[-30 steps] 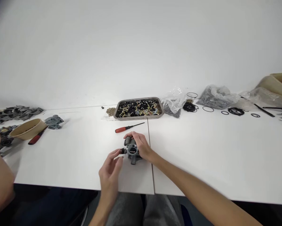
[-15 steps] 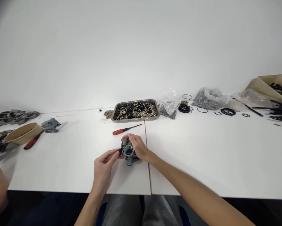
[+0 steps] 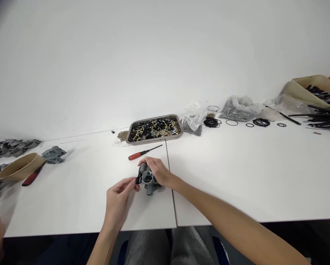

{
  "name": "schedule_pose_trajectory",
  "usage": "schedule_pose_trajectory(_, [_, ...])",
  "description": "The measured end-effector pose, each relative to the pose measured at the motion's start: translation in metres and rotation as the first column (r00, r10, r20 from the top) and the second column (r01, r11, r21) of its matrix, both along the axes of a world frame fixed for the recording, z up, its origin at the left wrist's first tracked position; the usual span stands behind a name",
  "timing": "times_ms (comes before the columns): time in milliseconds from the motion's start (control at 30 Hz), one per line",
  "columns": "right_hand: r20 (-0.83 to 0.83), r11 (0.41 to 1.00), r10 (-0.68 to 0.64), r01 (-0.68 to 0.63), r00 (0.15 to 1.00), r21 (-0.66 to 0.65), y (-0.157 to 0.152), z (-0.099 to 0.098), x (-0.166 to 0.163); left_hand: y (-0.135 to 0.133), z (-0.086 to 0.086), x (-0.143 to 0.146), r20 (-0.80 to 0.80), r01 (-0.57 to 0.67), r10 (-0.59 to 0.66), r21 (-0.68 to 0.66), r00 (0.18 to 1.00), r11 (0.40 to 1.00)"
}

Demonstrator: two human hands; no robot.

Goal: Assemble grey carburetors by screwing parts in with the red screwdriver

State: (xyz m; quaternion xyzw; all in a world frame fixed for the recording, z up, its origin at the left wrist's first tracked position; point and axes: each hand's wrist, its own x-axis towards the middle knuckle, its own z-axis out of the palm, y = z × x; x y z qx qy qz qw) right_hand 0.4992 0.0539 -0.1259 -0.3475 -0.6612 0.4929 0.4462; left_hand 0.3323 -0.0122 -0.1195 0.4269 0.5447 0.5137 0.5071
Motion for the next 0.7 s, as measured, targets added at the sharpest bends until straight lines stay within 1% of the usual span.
schedule_pose_trajectory(133, [0.002, 1.000, 0.007, -0.007, 1.000, -0.016, 0.000, -0.001, 0.000, 0.000, -0.001, -0.002, -0.019, 0.004, -0.003, 0.075, 1.000, 0.997])
schedule_pose_trajectory(267, [-0.004, 1.000, 0.011, -0.011, 1.000, -0.009, 0.001, -0.002, 0.000, 0.003, -0.003, -0.005, -0.086, 0.038, -0.019, 0.222, 0.996, 0.974])
schedule_pose_trajectory(333, [-0.005, 1.000, 0.012, -0.012, 1.000, -0.001, 0.000, -0.001, 0.000, 0.004, -0.005, -0.006, -0.121, 0.057, -0.025, 0.274, 0.992, 0.960])
schedule_pose_trajectory(467, [0.001, 1.000, 0.027, -0.027, 1.000, 0.011, 0.000, 0.001, 0.002, 0.004, -0.007, -0.011, -0.146, 0.088, -0.050, 0.272, 0.988, 0.958])
schedule_pose_trajectory(533, [0.013, 0.999, 0.050, -0.050, 0.999, 0.006, 0.000, 0.004, 0.004, 0.008, -0.002, -0.017, -0.191, 0.149, -0.102, 0.251, 0.976, 0.956])
schedule_pose_trajectory(600, [0.015, 0.994, 0.104, -0.103, 0.995, -0.026, 0.001, 0.006, 0.006, 0.019, 0.008, -0.025, -0.269, 0.228, -0.167, 0.213, 0.949, 0.950])
schedule_pose_trajectory(667, [0.004, 0.988, 0.150, -0.149, 0.989, -0.050, 0.004, 0.007, 0.009, 0.041, 0.023, -0.033, -0.352, 0.287, -0.210, 0.185, 0.912, 0.940])
schedule_pose_trajectory(700, [-0.009, 0.987, 0.148, -0.148, 0.989, -0.057, 0.006, 0.006, 0.011, 0.055, 0.031, -0.035, -0.397, 0.308, -0.216, 0.186, 0.892, 0.933])
